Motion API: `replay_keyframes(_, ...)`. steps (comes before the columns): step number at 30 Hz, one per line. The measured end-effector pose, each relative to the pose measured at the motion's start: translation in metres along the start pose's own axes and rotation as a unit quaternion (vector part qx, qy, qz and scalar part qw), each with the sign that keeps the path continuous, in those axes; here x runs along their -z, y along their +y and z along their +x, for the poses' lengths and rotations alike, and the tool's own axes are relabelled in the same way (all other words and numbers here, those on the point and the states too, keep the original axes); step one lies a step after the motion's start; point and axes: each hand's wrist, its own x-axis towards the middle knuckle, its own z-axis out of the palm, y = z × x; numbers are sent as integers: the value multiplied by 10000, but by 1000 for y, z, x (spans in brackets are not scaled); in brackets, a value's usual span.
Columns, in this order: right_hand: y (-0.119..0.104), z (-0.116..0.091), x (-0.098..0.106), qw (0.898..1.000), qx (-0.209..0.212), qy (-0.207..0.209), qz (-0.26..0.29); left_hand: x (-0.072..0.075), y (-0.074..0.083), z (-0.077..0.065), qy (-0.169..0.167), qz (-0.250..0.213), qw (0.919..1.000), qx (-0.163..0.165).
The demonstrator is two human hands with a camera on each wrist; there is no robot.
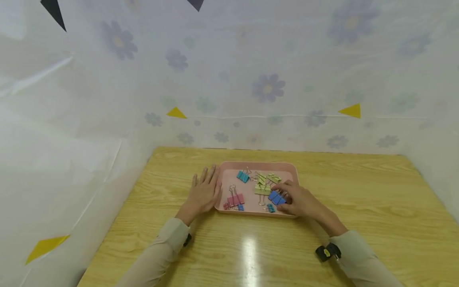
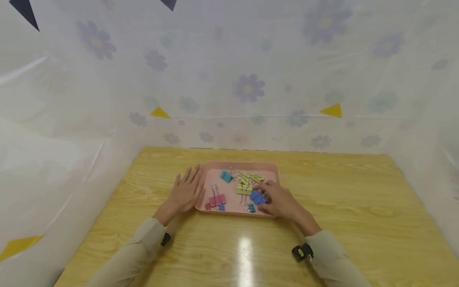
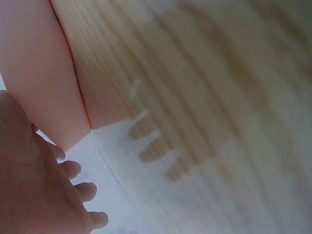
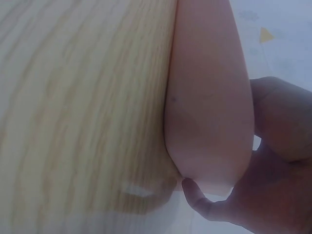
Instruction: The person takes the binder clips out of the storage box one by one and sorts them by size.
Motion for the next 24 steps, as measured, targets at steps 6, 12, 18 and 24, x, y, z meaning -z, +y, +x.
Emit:
replay_keyframes(6, 0, 0, -1, 9995, -123, 100, 262, -1, 0, 0, -21, 28, 10000, 7)
replay_keyframes(12, 2, 1, -3, 9982, -274, 240, 470, 0, 1, 0, -14, 20, 10000, 24)
replay_keyframes(18, 3, 1, -4, 9974, -321, 364, 526, -3, -1, 2, 10, -114, 9999, 4)
replay_keyframes(24, 2, -1, -6, 9947, -165, 797, 636, -5, -3, 1, 45, -122, 9999, -35)
